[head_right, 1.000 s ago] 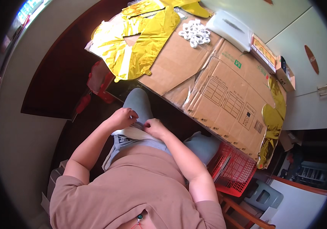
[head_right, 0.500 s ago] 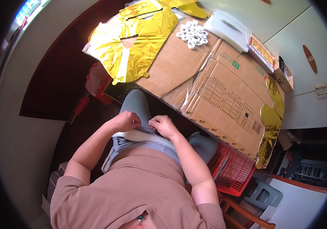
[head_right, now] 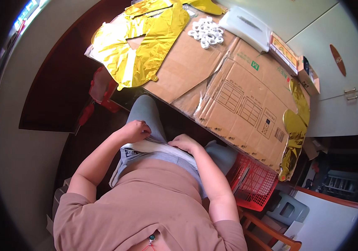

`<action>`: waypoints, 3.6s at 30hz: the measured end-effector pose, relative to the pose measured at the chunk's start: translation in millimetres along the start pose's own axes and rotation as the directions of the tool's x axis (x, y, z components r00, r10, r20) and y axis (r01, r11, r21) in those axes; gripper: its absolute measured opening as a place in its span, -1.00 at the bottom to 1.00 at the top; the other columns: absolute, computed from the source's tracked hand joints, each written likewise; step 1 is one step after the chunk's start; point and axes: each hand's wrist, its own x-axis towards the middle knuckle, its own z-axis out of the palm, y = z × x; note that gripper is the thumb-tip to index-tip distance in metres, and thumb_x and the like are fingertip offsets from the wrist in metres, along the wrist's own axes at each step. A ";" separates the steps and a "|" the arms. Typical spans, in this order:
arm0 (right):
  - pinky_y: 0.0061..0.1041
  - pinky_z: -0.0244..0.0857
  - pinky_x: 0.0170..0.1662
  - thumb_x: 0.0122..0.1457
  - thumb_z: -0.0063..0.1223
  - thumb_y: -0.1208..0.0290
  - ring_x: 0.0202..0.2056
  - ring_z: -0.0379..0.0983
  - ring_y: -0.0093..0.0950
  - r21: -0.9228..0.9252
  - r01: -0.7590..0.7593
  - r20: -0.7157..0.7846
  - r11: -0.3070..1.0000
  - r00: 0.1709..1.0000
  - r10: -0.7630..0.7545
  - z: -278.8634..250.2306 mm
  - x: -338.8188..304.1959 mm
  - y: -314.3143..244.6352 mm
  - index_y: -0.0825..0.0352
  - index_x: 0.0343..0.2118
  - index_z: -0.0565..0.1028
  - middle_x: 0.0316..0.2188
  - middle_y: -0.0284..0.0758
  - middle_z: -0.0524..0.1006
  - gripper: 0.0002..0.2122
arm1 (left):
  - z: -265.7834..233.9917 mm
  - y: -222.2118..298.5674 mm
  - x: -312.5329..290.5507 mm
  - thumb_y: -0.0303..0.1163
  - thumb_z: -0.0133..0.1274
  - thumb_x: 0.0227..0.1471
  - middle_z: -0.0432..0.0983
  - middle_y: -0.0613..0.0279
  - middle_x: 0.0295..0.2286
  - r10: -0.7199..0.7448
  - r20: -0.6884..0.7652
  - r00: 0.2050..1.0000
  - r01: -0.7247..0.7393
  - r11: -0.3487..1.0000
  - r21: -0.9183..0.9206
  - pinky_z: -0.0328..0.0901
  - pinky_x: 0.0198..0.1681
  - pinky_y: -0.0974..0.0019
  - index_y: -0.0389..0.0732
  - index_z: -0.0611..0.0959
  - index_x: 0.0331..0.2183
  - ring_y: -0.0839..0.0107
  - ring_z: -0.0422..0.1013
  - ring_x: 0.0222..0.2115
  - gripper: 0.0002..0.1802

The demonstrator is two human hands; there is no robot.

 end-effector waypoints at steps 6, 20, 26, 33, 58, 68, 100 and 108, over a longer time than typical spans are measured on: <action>-0.58 0.34 -0.35 0.01 0.18 0.38 -0.46 0.46 -0.56 0.189 -0.031 -0.001 0.981 1.000 0.031 -0.6 13.2 9.4 0.41 -0.43 0.59 -0.46 -0.33 0.57 -0.83 | 0.1 -0.7 2.6 -0.36 0.08 -0.07 0.54 0.05 -0.39 0.003 -0.002 1.000 -0.003 1.000 -0.006 0.37 -0.18 0.16 -0.19 0.69 -0.35 0.09 0.48 -0.32 -0.79; -0.44 0.38 -0.31 -0.01 0.08 0.43 -0.48 0.51 -0.40 -0.436 0.241 -0.442 0.867 0.782 -0.439 -7.9 -28.9 -8.8 0.36 -0.44 0.60 -0.52 -0.18 0.56 -0.86 | -1.6 6.4 7.4 -0.34 0.09 -0.06 0.54 0.02 -0.39 -0.002 -0.010 1.000 0.002 1.000 -0.012 0.37 -0.18 0.14 -0.22 0.69 -0.33 0.08 0.47 -0.32 -0.77; -0.45 0.34 -0.34 0.08 0.11 0.42 -0.45 0.48 -0.39 -0.211 0.487 -0.439 0.848 0.728 -0.527 13.5 -90.0 -53.9 0.40 -0.45 0.53 -0.52 -0.20 0.51 -0.87 | -26.5 57.0 -3.2 -0.35 0.15 -0.06 0.52 -0.01 -0.39 0.233 -0.177 0.956 -0.265 0.947 -0.182 0.37 -0.22 0.15 -0.26 0.66 -0.26 0.07 0.47 -0.34 -0.72; -0.52 0.31 -0.41 0.10 0.13 0.51 -0.49 0.43 -0.46 -0.254 0.679 -0.517 0.689 0.507 -0.690 21.1 -175.4 -118.0 0.42 -0.45 0.51 -0.54 -0.27 0.48 -0.91 | -74.4 131.7 -27.8 -0.48 0.14 -0.04 0.51 0.03 -0.52 0.478 -0.221 0.850 -0.518 0.836 -0.182 0.38 -0.38 0.18 -0.32 0.66 -0.39 0.11 0.48 -0.47 -0.87; -0.49 0.23 -0.50 0.10 0.13 0.56 -0.59 0.35 -0.39 -0.492 0.764 -0.368 0.418 0.252 -0.895 8.3 -229.3 -173.4 0.38 -0.41 0.50 -0.60 -0.23 0.39 -0.96 | -146.6 189.8 -41.3 -0.40 0.01 0.16 0.59 0.19 -0.36 0.208 -0.433 0.877 -0.451 0.048 -0.891 0.33 -0.46 0.55 -0.32 0.64 -0.21 0.61 0.39 -0.56 -0.78; -0.47 0.25 -0.49 0.13 0.04 0.54 -0.57 0.38 -0.35 -0.512 0.740 -0.371 0.436 0.267 -0.890 -27.7 -226.1 -172.2 0.33 -0.50 0.45 -0.60 -0.28 0.40 -0.92 | -141.3 174.1 -52.1 -0.42 -0.04 0.16 0.59 0.21 -0.35 0.426 -0.308 0.851 -0.392 0.124 -0.912 0.24 -0.64 0.49 -0.23 0.62 -0.20 0.51 0.34 -0.72 -0.79; -0.46 0.24 -0.47 0.18 0.03 0.51 -0.55 0.37 -0.36 -0.378 0.793 -0.253 0.478 0.408 -0.877 -33.6 -225.1 -179.8 0.39 -0.47 0.45 -0.59 -0.22 0.38 -0.89 | -141.8 172.7 -56.5 -0.48 -0.01 0.14 0.60 0.13 -0.42 0.470 -0.254 0.845 -0.417 0.283 -0.864 0.37 -0.57 0.47 -0.32 0.65 -0.28 0.56 0.42 -0.66 -0.82; -0.46 0.30 -0.38 0.11 0.08 0.56 -0.48 0.44 -0.31 -0.429 0.759 -0.274 0.489 0.407 -0.871 -40.6 -247.0 -184.1 0.38 -0.45 0.46 -0.55 -0.18 0.43 -0.95 | -139.7 181.6 -60.7 -0.52 0.00 0.12 0.59 0.16 -0.35 0.507 -0.151 0.849 -0.332 0.290 -0.898 0.35 -0.55 0.53 -0.29 0.65 -0.24 0.59 0.45 -0.59 -0.82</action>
